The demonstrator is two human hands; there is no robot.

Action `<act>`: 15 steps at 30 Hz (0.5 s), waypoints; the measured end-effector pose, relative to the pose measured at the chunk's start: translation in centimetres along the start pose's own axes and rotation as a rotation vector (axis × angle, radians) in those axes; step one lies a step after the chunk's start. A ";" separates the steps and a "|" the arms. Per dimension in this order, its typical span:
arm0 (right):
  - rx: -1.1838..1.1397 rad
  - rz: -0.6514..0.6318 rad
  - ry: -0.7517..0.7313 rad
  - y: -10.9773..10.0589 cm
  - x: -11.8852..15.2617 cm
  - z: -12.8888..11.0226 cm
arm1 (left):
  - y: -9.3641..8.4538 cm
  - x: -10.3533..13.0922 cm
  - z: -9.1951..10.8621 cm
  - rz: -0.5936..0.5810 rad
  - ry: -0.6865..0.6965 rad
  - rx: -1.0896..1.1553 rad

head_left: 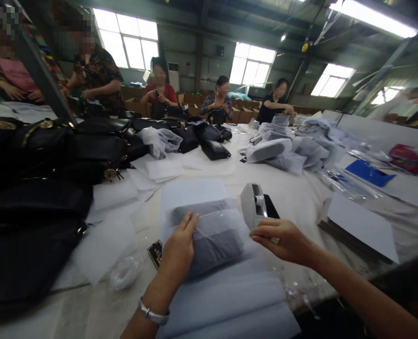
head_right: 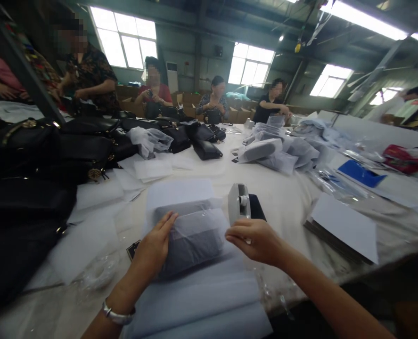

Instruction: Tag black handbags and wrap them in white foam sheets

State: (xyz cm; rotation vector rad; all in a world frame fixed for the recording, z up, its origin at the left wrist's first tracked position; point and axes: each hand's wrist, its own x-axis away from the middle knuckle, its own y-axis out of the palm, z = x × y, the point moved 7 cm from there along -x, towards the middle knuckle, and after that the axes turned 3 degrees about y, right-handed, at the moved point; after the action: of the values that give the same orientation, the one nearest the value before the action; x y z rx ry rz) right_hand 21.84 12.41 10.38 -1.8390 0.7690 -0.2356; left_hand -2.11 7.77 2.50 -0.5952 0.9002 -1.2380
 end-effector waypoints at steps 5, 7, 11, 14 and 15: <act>0.033 -0.281 -0.230 2.7 -8.6 -4.4 | -0.6 -0.1 -2.0 0.074 -0.023 0.109; 0.074 -0.353 -0.296 4.3 -11.8 -5.1 | -0.6 -0.1 -2.4 0.105 -0.025 0.139; 0.249 -0.474 -0.380 8.0 -16.7 -5.5 | -0.4 0.0 -2.8 0.135 -0.035 0.190; 0.451 -0.565 -0.387 10.1 -18.6 -5.9 | -0.2 0.0 -3.2 0.140 -0.050 0.203; 0.509 -0.583 -0.381 10.6 -19.0 -6.1 | -0.1 0.1 -3.3 0.143 -0.052 0.205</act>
State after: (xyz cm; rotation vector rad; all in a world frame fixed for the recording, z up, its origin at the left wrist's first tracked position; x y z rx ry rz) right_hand -0.04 16.98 7.09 -1.5064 -0.1075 -0.3967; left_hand -4.91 7.96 0.80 -0.3911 0.7483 -1.1635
